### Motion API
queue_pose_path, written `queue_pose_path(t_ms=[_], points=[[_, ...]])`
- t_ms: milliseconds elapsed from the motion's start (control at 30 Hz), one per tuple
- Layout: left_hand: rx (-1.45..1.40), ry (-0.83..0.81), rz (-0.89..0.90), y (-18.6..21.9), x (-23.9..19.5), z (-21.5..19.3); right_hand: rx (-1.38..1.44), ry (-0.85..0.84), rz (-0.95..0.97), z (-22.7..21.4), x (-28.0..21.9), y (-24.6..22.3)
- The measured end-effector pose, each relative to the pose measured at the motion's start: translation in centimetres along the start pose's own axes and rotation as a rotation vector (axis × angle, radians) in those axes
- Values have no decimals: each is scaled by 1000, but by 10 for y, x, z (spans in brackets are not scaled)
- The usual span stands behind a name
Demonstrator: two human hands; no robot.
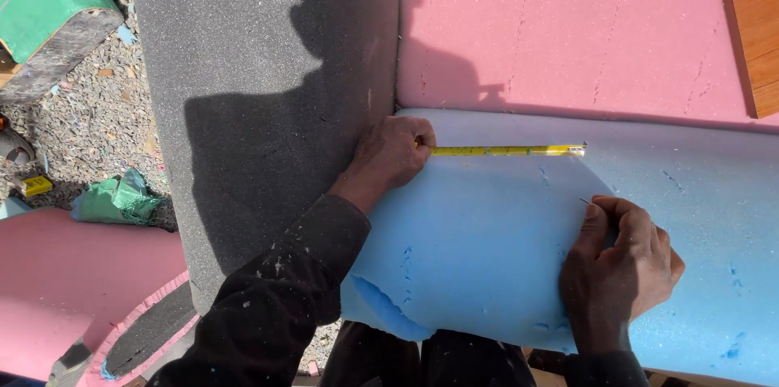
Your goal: The person uses a yellow tape measure and a small pointed tool to mark measurements on a large blue foam block. They repeatedly measure intervals along the foam's surface and make small indentations to mark the points. The task is performed outdoors on a workbench with other foam pieces nearby.
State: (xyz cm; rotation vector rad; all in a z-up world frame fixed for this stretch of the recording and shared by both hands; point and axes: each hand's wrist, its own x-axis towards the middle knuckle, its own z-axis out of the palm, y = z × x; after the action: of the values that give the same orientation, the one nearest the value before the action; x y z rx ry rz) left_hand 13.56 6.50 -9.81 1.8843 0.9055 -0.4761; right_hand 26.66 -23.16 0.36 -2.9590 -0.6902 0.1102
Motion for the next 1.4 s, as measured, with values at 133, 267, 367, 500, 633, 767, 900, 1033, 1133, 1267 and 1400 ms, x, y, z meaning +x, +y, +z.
queue_pose_path(t_ms=[133,267,367,500,633,767,900,1033,1133,1267,1400], points=[[67,77,122,-19,9,10,3,-2,-29,5,-1,4],[85,-5,25,-12,11,10,10,-10,-14,2,-2,7],[66,12,21,-17,14,12,-1,-21,-13,4,-1,9],[83,45,49,-17,13,18,86,-207,121,-16,14,-2],[107,125,140,-30,17,31,198,-457,522,-43,89,-33],[93,87,91,-25,14,28,539,-789,158,4,142,4],[74,65,84,-30,17,26,389,-981,85,31,166,6],[60,80,86,-30,15,24,272,-990,122,26,165,-1],[36,61,117,-26,14,22,282,-932,5,29,163,6],[59,0,13,-14,10,11,236,-953,-79,21,164,-7],[58,-7,15,-12,8,8,282,-976,-59,15,162,-15]])
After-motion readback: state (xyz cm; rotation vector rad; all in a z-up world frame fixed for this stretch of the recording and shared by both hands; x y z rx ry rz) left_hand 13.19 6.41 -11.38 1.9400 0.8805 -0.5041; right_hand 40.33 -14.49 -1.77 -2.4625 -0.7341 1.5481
